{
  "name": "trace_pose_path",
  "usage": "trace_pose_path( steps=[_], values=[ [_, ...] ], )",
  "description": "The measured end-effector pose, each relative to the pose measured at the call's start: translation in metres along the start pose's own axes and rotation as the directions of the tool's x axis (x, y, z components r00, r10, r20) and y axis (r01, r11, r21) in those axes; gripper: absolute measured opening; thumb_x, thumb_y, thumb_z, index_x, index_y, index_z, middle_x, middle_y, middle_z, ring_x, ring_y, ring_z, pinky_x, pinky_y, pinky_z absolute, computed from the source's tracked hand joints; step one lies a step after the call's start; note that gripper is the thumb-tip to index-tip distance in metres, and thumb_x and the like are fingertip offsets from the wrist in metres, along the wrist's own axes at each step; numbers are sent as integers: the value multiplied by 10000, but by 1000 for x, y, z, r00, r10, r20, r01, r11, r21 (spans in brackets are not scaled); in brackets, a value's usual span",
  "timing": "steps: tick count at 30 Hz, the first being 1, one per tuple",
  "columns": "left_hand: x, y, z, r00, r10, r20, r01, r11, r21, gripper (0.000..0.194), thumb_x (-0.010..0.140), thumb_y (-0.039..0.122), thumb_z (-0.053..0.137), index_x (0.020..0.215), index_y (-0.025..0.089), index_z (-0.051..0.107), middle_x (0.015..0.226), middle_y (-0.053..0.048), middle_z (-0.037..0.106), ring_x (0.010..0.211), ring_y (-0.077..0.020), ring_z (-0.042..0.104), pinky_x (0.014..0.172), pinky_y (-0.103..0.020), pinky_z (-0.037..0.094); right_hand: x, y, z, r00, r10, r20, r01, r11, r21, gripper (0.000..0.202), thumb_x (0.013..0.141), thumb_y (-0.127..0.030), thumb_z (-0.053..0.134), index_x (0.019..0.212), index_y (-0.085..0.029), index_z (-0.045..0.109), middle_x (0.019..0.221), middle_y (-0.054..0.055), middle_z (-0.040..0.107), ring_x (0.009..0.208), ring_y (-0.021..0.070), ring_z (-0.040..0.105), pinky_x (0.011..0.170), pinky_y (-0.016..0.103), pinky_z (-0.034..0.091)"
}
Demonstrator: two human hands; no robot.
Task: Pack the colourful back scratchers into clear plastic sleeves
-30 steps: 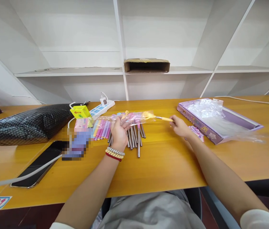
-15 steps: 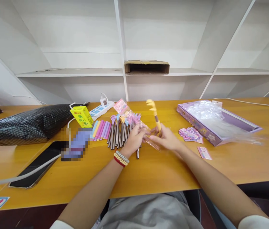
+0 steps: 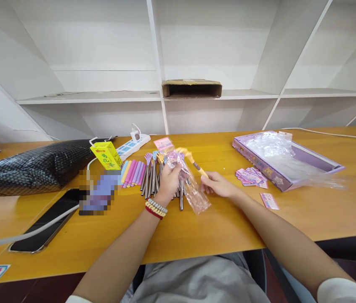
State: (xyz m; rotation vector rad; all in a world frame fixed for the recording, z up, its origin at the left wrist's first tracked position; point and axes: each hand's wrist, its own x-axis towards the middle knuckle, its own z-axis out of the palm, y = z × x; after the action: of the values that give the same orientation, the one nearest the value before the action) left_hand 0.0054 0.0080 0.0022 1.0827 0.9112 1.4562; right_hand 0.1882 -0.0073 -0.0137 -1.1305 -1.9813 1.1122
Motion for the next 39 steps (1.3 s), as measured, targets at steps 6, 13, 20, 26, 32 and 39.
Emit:
trace_pose_path(
  steps=[6, 13, 20, 26, 32, 39],
  values=[
    [-4, 6, 1, 990, -95, 105, 91, 995, 45, 299, 674, 195, 592, 964, 169, 525, 566, 22, 580, 460, -136, 556, 435, -232, 395, 10, 18, -17, 948, 153, -279, -202, 966, -159, 551, 862, -609, 254, 569, -183, 444, 544, 36, 558, 507, 130, 505, 522, 254, 368],
    [-8, 3, 1, 942, -127, 312, 83, 985, 149, 168, 656, 170, 629, 821, 143, 629, 705, -33, 627, 562, -128, 578, 479, -229, 406, 11, 35, -31, 883, 203, -424, -451, 620, -642, 320, 812, -437, 462, 691, -185, 617, 687, 120, 637, 623, 219, 595, 521, 290, 353],
    [-16, 5, 1, 807, -187, 559, 34, 961, 273, 127, 720, 195, 611, 835, 158, 651, 690, -44, 638, 629, -144, 589, 585, -256, 432, 16, 40, -28, 855, 21, -518, -344, 770, -538, 250, 767, -421, 540, 822, -184, 598, 780, 105, 642, 704, 206, 581, 608, 299, 395],
    [-18, 4, 0, 777, -209, 594, -51, 920, 389, 127, 729, 236, 621, 829, 165, 653, 736, -39, 626, 623, -135, 561, 564, -252, 425, 14, 17, -25, 863, 41, -503, 107, 959, 262, 398, 842, -518, 380, 1021, -194, 528, 789, 38, 603, 614, 134, 538, 466, 236, 344],
    [-21, 6, 3, 772, -177, 610, -94, 918, 386, 164, 745, 283, 619, 855, 165, 650, 799, -46, 630, 690, -149, 573, 599, -254, 437, 10, 8, -18, 912, -71, -405, 227, 908, 352, 372, 633, -372, 730, 924, -183, 595, 883, 36, 644, 744, 140, 583, 653, 270, 451],
    [-13, -2, 3, 906, -118, 407, 6, 964, 267, 360, 764, 319, 616, 1078, 157, 549, 944, -68, 623, 863, -163, 587, 762, -289, 452, 9, 2, -9, 940, 11, -340, 164, 861, 482, 437, 564, -315, 775, 921, -169, 571, 729, 5, 627, 572, 105, 533, 493, 226, 392]
  ],
)
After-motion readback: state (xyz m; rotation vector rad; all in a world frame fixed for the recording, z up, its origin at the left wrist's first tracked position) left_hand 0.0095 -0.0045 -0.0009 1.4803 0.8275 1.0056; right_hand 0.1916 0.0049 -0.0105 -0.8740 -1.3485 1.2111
